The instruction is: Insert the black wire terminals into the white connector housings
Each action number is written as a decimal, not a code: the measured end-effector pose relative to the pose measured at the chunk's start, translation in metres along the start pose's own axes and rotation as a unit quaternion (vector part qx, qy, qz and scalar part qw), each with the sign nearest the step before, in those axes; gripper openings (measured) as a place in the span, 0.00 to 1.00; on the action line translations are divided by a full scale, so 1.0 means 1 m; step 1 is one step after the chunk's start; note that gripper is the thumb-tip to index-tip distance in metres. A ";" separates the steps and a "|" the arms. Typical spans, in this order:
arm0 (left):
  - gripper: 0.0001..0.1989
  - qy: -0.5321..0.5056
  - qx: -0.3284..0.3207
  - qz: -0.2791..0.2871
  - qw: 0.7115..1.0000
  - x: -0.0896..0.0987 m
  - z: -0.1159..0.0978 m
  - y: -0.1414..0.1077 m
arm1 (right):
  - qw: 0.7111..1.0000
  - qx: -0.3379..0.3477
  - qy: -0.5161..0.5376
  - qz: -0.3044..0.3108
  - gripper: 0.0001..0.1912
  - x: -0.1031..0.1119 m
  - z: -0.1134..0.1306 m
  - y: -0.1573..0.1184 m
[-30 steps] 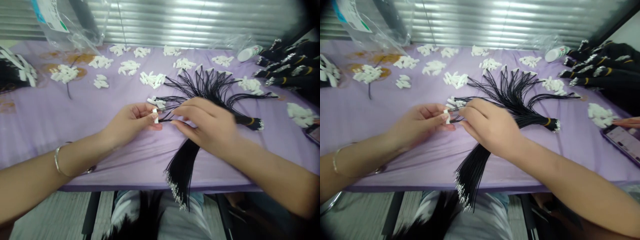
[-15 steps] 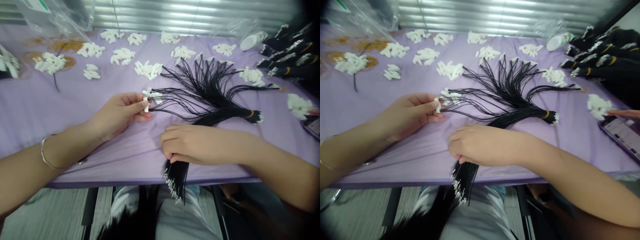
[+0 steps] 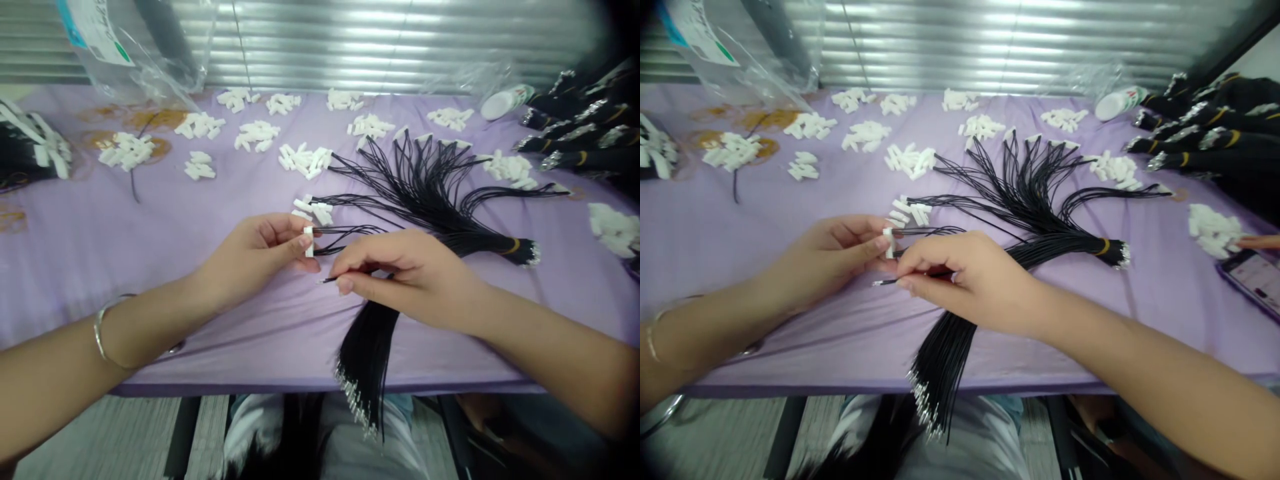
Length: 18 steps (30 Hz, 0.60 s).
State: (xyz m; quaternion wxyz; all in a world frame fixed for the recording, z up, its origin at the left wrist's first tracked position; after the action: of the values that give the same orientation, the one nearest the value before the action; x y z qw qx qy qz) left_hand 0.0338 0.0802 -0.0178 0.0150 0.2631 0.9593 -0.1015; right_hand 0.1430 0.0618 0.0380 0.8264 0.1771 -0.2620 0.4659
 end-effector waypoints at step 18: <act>0.09 0.103 0.016 0.015 0.994 -0.010 -0.008 -0.005 | 0.980 -0.083 -0.055 -0.175 0.01 0.022 -0.019 -0.008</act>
State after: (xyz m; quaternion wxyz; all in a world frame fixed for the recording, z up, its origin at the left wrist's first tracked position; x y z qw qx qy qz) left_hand 0.0401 0.0727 -0.0081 -0.0866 0.2869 0.9498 -0.0894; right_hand 0.1643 0.0834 0.0357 0.8912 0.1760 -0.3099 0.2806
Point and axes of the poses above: each hand's wrist, its own y-axis towards the middle knuckle, its own x-axis out of the back of the hand, z = x × y, the point moved 9 cm from there along y, towards the middle knuckle, and after that the axes turned 13 degrees about z, right-handed, at the moved point
